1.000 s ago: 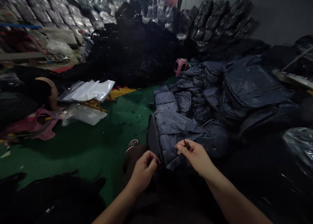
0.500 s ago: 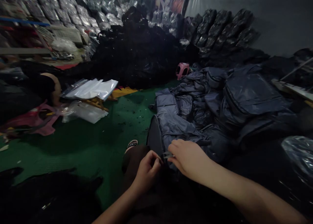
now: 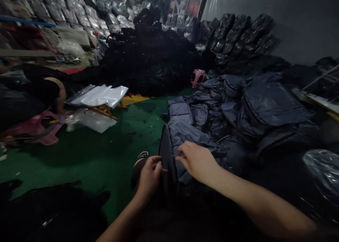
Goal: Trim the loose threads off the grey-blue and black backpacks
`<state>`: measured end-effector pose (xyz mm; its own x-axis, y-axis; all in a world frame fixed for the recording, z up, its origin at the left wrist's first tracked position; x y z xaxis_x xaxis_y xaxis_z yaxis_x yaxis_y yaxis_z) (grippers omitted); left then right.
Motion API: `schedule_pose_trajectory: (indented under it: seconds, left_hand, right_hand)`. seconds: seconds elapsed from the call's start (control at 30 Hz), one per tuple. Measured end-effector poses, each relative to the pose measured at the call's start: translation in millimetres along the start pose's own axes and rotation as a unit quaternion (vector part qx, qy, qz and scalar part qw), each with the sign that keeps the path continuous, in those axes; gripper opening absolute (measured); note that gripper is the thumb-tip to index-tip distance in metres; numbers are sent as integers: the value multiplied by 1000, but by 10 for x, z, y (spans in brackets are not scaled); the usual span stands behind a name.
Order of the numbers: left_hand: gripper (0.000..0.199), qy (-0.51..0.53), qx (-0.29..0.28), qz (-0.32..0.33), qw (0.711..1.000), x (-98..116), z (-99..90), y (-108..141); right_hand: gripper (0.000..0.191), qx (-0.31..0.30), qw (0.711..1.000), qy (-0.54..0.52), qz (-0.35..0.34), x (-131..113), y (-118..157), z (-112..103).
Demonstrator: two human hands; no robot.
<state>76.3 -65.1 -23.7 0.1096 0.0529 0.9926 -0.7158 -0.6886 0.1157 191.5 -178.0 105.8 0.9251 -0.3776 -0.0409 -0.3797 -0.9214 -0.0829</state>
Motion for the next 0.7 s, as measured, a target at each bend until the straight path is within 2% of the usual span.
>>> schedule_pose_trajectory:
  seconds: [0.03,0.1,0.13,0.2,0.27,0.3,0.4,0.5,0.7]
  left_hand:
    - [46,-37,41,13,998,-32,-73,-55]
    - [60,-108,98,69,987,-39,-178,-108]
    - [58,-112,96,90,985,-17,-195,-100]
    - [43,-43,20,75,996,62,-142,-25]
    - [31,61,-78,12,995,157,-9,82]
    - [28,92,-103,-19,990,198,65,127]
    - [16,99,-111,-69,986,256,244,172]
    - [8,142,-124,-118,975,221,335,129]
    - [11,297,-192,-212,911,63,372,177]
  right_hand:
    - [15,27,996,-82,33,80,-2,12]
    - [19,60,963,-250,81,196,15,68]
    - [20,66,942,-314,98,225,36,105]
    - [22,65,914,-385,109,228,97,179]
    - [22,51,908,-403,106,189,175,243]
    - [21,39,909,-402,102,169,217,273]
    - [16,15,926,-366,95,158,345,385]
    - [15,25,943,-320,91,232,477,564]
    - [18,62,930,-353,85,429,718,1013]
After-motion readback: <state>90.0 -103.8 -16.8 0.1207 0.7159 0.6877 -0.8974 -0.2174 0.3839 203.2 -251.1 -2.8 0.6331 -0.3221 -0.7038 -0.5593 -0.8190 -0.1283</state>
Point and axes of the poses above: each hand's wrist, its own y-axis away from the middle knuckle, its own z-axis out of the palm, x = y × z, the point moved 1 cm from there along -y, towards the middle knuckle, and after that the axes turned 7 degrees about y, right-handed, at the moved point
